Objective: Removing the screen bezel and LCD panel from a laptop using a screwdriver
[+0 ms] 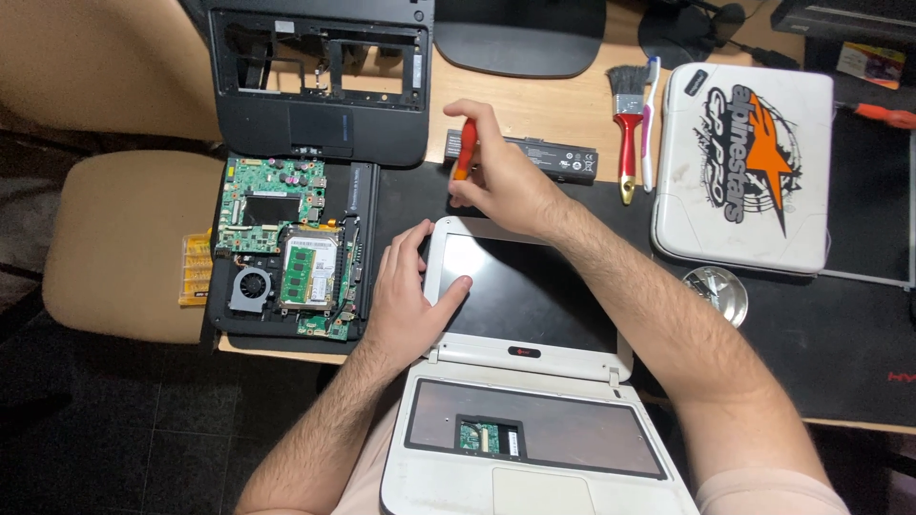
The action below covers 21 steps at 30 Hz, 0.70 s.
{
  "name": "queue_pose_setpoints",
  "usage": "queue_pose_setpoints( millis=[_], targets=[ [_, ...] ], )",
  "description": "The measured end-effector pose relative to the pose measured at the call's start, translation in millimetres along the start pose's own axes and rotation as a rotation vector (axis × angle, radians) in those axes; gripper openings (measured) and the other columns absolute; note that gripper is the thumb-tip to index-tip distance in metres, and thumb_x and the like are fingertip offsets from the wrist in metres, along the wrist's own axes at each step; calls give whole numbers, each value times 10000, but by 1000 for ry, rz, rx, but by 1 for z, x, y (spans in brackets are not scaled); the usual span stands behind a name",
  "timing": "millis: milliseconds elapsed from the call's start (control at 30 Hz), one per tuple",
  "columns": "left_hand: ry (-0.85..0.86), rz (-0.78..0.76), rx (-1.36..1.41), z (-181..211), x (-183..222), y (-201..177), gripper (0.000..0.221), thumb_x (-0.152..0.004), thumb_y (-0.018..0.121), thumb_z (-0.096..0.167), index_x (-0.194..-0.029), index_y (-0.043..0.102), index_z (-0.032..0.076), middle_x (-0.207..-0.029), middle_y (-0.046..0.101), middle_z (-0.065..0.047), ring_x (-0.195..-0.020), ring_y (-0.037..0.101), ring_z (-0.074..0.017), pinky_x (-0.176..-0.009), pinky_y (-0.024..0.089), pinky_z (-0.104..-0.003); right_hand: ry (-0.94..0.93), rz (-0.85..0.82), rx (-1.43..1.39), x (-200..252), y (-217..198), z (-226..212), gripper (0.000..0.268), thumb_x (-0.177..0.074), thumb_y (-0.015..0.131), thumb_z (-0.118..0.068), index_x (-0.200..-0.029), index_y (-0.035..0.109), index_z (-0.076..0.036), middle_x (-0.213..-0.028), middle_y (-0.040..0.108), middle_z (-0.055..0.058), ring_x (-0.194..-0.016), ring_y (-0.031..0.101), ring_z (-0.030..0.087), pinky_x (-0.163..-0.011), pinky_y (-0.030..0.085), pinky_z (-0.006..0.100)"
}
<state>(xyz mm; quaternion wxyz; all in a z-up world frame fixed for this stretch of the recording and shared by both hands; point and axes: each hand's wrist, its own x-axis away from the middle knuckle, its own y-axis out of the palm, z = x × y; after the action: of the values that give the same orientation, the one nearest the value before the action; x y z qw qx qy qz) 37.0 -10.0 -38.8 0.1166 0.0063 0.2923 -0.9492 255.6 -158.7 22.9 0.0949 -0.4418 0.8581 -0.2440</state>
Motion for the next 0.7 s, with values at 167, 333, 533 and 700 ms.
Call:
queue_pose_setpoints(
  millis=[167, 333, 533, 700],
  targets=[
    [-5, -54, -17, 13, -16, -6, 893, -1106, 878, 380, -1760, 483, -81, -1669, 582, -270, -1300, 622, -373, -1119, 555, -535, 115, 69, 57, 32, -8, 6, 853, -1140, 755, 48, -1768, 255, -239, -1160, 867, 178, -962, 917, 321, -922, 760, 483],
    [-31, -128, -64, 26, -32, -7, 842, -1141, 841, 379, -1765, 498, -70, -1660, 580, -256, -1412, 581, -382, -1190, 524, -534, 185, 136, 23, 44, -6, 17, 839, -1136, 778, 51, -1742, 265, -220, -1165, 868, 203, -958, 896, 312, -959, 743, 471],
    [-6, -183, -218, 18, -48, 1, 662, -1149, 831, 330, -1675, 635, -21, -1595, 566, -166, -1382, 564, -352, -1158, 547, -533, 189, 148, 0, 45, -4, 24, 838, -1123, 797, 42, -1733, 280, -207, -1149, 882, 200, -946, 895, 308, -948, 739, 471],
    [49, -174, -378, 16, -62, 6, 385, -1196, 688, 141, -1538, 724, -32, -1385, 556, -157, -1283, 718, -381, -1063, 660, -538, 183, 177, 40, 46, -2, 24, 817, -1105, 839, 18, -1692, 313, -198, -1157, 893, 234, -967, 911, 364, -956, 734, 507]
  ],
)
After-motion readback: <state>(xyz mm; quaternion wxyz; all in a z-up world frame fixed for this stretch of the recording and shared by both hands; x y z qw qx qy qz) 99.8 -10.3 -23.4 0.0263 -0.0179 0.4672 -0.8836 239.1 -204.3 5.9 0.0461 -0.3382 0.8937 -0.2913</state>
